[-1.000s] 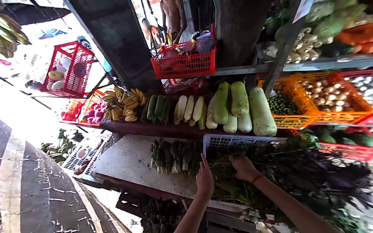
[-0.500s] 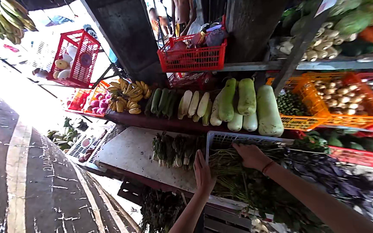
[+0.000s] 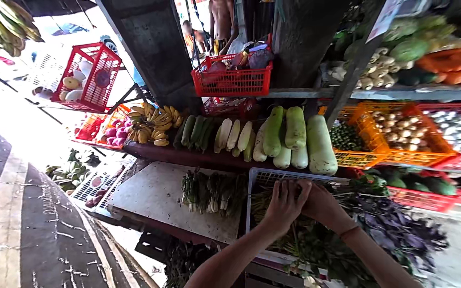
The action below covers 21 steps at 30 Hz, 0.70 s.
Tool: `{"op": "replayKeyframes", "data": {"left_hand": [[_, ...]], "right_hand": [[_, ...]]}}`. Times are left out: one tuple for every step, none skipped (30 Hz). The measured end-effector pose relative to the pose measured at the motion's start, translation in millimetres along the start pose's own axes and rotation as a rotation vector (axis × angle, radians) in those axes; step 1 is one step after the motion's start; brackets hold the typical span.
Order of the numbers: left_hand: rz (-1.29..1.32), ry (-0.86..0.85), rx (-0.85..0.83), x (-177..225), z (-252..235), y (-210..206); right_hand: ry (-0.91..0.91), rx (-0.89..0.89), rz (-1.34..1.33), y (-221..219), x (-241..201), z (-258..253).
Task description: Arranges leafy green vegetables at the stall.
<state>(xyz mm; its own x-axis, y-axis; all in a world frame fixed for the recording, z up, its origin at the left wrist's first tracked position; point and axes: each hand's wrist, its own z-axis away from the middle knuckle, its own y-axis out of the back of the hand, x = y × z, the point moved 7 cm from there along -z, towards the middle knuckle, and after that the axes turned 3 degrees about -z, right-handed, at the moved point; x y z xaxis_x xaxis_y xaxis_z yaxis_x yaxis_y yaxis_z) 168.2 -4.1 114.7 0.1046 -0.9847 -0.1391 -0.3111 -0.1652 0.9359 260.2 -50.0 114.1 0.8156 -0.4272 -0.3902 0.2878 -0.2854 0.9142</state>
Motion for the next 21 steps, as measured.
{"op": "replayKeyframes", "data": {"left_hand": [[-0.083,-0.043,0.144,-4.7,-2.2,4.7],[-0.102,-0.065,0.227,-9.9,-5.8,9.4],[-0.109,-0.067,0.245,-14.3,-10.6,13.6],[-0.112,-0.054,0.205,-16.8,-16.4,17.6],[-0.073,-0.029,0.106,-16.6,-21.1,20.1],[-0.011,-0.003,-0.005,-15.4,-24.3,21.6],[0.024,0.009,-0.072,-14.6,-26.1,24.2],[0.041,0.018,-0.113,-14.5,-26.4,27.8],[0.065,0.028,-0.163,-13.8,-26.3,31.4],[0.088,0.039,-0.190,-12.6,-26.2,36.1],[0.109,0.054,-0.206,-11.6,-26.0,42.1],[0.126,0.075,-0.227,-10.8,-25.1,49.1],[0.143,0.096,-0.243,-9.3,-22.5,57.7],[0.152,0.109,-0.219,-7.5,-18.2,69.0],[0.144,0.115,-0.142,-6.4,-13.2,82.8],[0.120,0.115,-0.011,-6.2,-7.6,98.1],[0.079,0.113,0.125,-6.8,-1.3,112.1],[0.039,0.109,0.243,-8.8,5.3,124.4],[0.011,0.102,0.321,-11.5,12.3,134.2],[-0.012,0.087,0.366,-14.6,20.0,142.1],[-0.031,0.062,0.378,-17.9,28.0,147.9]], "right_hand": [[0.017,0.046,0.020,5.0,-3.4,5.1],[0.024,0.087,0.028,7.5,-5.8,11.3],[0.035,0.123,0.034,7.3,-6.2,17.9],[0.059,0.167,0.050,6.1,-4.8,24.7],[0.072,0.213,0.051,4.1,-2.6,33.0],[0.082,0.282,0.034,2.8,-1.5,42.8],[0.097,0.382,0.006,3.6,-5.1,54.3],[0.123,0.508,-0.032,4.9,-13.4,69.5],[0.143,0.640,-0.069,4.3,-22.9,88.4],[0.139,0.734,-0.127,-1.4,-30.3,106.8],[0.091,0.730,-0.229,-13.9,-33.3,119.7],[0.008,0.603,-0.416,-32.9,-31.1,124.9],[-0.096,0.426,-0.719,-56.3,-24.2,125.9],[-0.177,0.327,-1.077,-76.7,-16.4,127.0],[-0.223,0.356,-1.430,-86.5,-10.2,127.2],[-0.254,0.479,-1.743,-82.2,-6.3,127.2],[-0.250,0.653,-2.006,-68.7,-1.2,129.5],[-0.224,0.862,-2.182,-49.3,4.9,133.8],[-0.200,1.060,-2.225,-30.8,13.2,141.2],[-0.161,1.222,-2.195,-19.8,26.6,152.1],[-0.061,1.303,-2.096,-12.2,40.8,164.5]]}}
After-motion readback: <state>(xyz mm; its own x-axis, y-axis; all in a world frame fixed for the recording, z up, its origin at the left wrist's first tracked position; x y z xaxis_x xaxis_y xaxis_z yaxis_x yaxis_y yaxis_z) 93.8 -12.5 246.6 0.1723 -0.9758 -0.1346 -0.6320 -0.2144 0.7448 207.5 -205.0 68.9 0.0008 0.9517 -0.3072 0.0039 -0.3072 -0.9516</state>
